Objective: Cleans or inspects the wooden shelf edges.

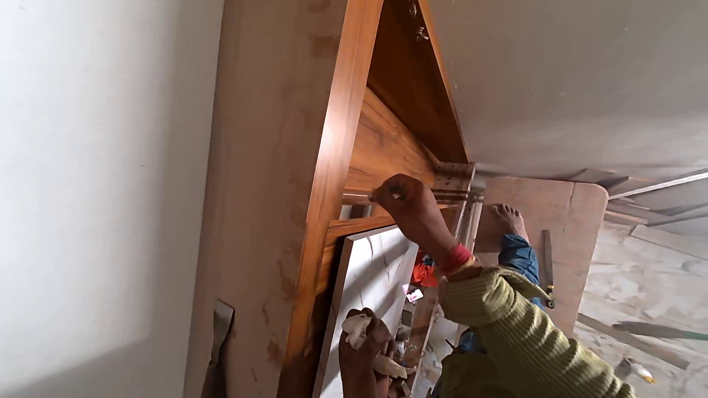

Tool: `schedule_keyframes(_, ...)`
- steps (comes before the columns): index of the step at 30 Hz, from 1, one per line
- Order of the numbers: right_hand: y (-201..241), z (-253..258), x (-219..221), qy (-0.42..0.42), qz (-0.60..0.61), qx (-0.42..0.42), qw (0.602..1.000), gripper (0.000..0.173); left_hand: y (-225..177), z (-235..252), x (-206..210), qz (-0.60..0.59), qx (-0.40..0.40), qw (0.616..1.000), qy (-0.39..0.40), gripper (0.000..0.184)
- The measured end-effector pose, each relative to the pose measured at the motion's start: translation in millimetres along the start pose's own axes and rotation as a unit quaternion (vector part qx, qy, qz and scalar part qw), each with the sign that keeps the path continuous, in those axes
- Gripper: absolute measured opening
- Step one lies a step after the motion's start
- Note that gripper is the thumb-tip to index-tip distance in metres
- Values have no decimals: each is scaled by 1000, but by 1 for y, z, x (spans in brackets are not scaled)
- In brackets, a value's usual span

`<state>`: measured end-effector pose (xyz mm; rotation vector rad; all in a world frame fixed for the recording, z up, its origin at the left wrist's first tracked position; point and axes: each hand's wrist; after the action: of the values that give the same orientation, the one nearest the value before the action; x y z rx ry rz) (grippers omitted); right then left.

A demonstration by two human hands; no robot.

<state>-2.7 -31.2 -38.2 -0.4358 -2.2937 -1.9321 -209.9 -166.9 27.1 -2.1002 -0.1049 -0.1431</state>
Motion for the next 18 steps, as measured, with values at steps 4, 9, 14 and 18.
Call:
schedule_keyframes(4, 3, -47, 0, 90, -2, 1, 996, 6, -7, 24, 16, -50, 12, 998, 46, 50)
schedule_keyframes(9, -6, -81, 14, 230, -30, 72, 970, 19, -15, 45, 45, 45, 12, 997, -61, 14)
schedule_keyframes(14, 5, -66, -4, 340, -118, 46, 932, 23, -8, 45, 49, -21, 18, 995, -95, 19)
schedule_keyframes(18, 17, -41, -17, 147, -78, -8, 986, 8, -21, 51, 41, -47, 58, 995, -71, 29)
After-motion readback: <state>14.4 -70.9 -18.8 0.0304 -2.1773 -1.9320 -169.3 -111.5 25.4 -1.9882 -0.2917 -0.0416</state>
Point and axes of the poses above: each hand's wrist, its own z-axis towards the middle knuckle, its own x-axis out of the palm, y = z × x, and after that the axes turned 10 degrees about y, right-handed
